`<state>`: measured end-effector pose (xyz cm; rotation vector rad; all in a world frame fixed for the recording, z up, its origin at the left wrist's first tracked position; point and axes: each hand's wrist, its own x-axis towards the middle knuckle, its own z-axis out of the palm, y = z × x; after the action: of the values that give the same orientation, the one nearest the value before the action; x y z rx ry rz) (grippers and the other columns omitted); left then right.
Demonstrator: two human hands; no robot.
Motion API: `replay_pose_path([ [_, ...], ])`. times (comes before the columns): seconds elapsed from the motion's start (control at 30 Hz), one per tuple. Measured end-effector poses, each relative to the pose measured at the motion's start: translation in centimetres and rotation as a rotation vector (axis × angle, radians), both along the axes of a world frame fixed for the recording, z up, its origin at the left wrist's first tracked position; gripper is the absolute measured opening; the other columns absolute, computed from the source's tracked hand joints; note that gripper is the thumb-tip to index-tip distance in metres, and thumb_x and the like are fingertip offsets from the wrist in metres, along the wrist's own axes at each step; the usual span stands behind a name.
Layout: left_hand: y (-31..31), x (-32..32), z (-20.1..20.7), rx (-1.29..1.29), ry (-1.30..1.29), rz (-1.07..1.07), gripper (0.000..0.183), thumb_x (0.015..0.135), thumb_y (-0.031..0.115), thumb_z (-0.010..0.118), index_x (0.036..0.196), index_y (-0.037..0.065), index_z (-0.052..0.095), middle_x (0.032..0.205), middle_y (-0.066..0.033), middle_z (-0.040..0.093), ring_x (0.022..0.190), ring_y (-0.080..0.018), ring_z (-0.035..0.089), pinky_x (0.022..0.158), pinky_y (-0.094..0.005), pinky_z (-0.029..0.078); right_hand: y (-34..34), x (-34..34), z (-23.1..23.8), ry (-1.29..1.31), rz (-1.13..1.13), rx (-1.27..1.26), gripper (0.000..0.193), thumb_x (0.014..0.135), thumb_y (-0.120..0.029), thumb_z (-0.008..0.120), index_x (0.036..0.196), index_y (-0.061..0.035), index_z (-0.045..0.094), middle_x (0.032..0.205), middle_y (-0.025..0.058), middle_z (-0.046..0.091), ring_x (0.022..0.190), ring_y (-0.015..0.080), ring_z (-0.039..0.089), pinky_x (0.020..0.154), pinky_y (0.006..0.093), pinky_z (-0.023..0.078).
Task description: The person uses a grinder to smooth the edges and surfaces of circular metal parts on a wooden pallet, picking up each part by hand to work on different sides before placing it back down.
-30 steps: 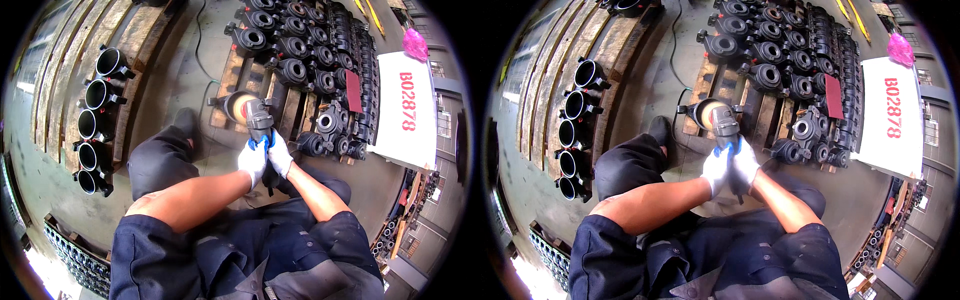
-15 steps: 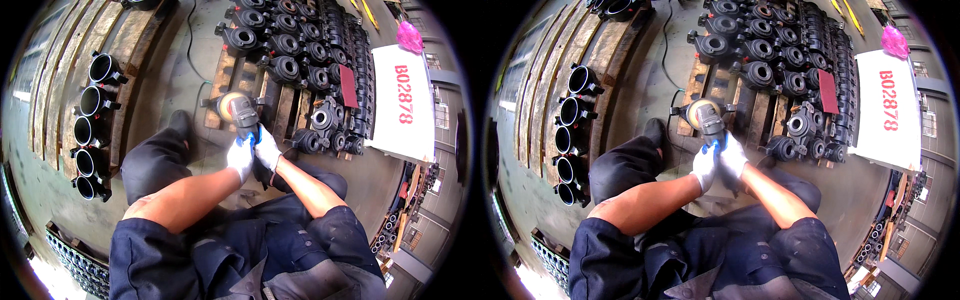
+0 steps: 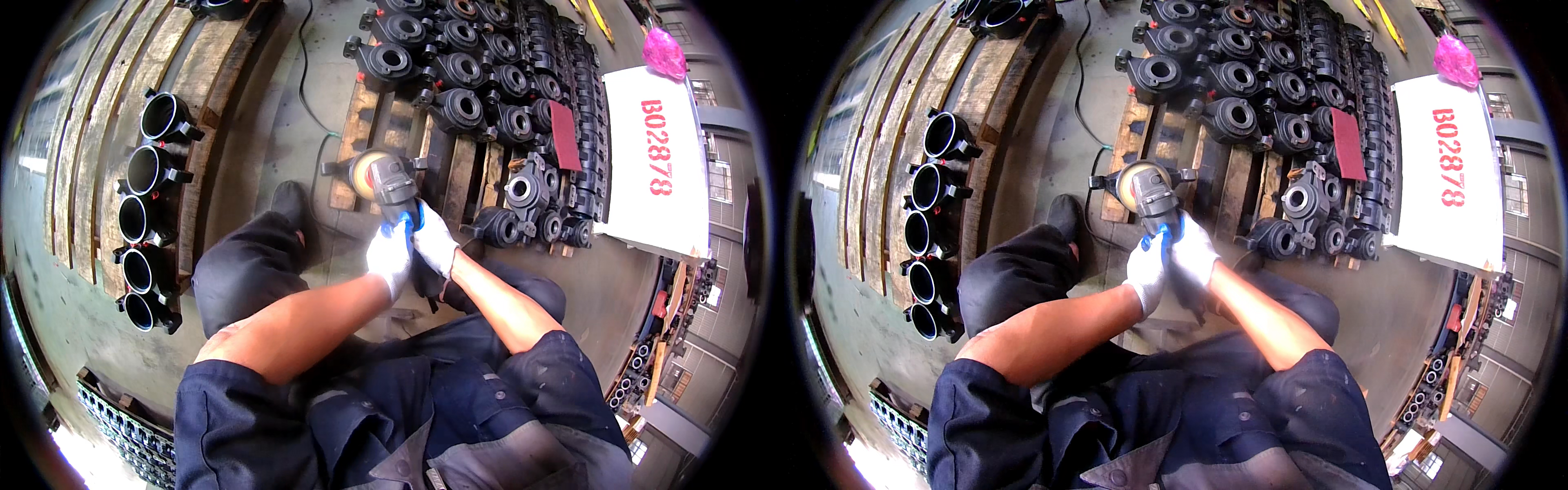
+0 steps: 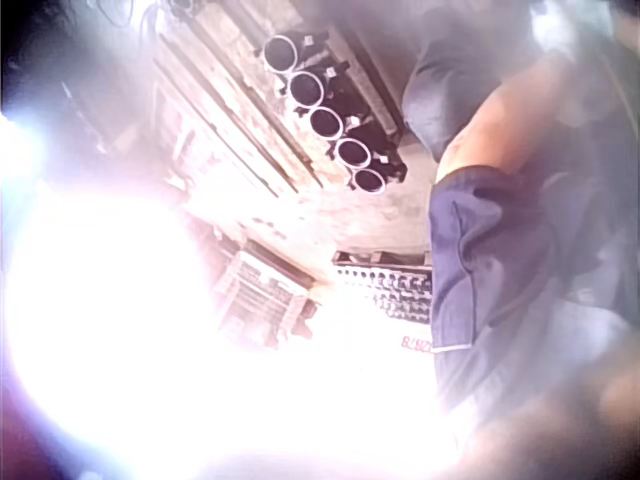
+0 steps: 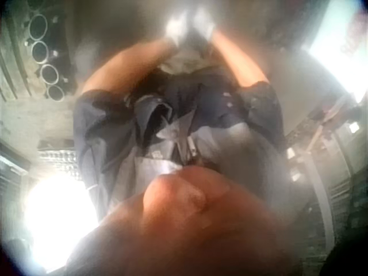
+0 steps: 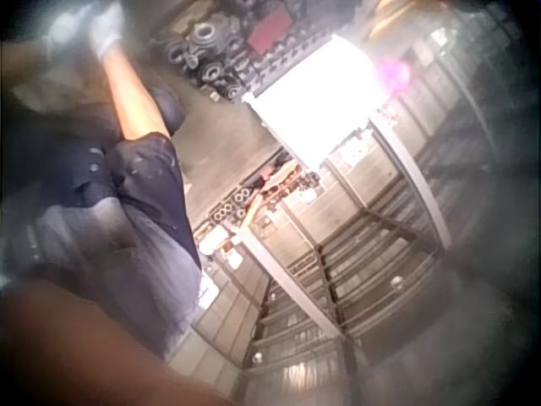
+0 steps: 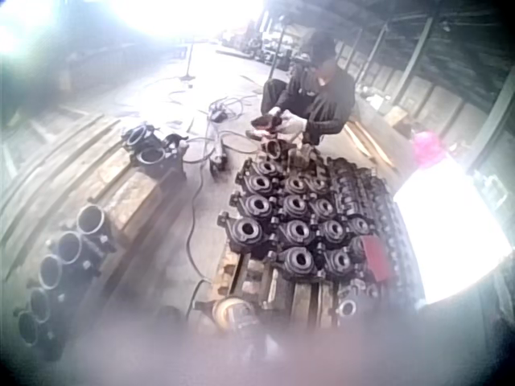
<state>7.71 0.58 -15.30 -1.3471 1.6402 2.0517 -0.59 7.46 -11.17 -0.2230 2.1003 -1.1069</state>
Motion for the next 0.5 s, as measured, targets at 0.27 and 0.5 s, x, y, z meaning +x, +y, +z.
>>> replay_pose_path([
  [0.27, -0.9, -0.7, 2.0, -0.031, -0.039, -0.077, 0.051, 0.103, 0.049, 0.054, 0.110, 0.001, 0.070, 0.102, -0.0171, 0.073, 0.092, -0.0273, 0.065, 0.087, -0.0416, 0.049, 0.0, -0.6, 0.4, -0.151, -0.053, -0.151, 0.031, 0.097, -0.006, 0.059, 0.128, -0.0021, 0.058, 0.116, 0.0103, 0.068, 0.108, 0.0166, 0.060, 0.098, 0.0341, 0.049],
  [0.5, -1.1, -0.9, 1.7, -0.067, -0.027, -0.108, 0.052, 0.103, 0.050, 0.053, 0.109, 0.001, 0.070, 0.100, -0.0182, 0.073, 0.092, -0.0294, 0.065, 0.086, -0.0420, 0.049, 0.1, -0.9, -0.3, -0.078, -0.026, -0.068, 0.031, 0.099, -0.009, 0.058, 0.129, -0.0024, 0.059, 0.117, 0.0095, 0.068, 0.108, 0.0163, 0.060, 0.097, 0.0337, 0.050],
])
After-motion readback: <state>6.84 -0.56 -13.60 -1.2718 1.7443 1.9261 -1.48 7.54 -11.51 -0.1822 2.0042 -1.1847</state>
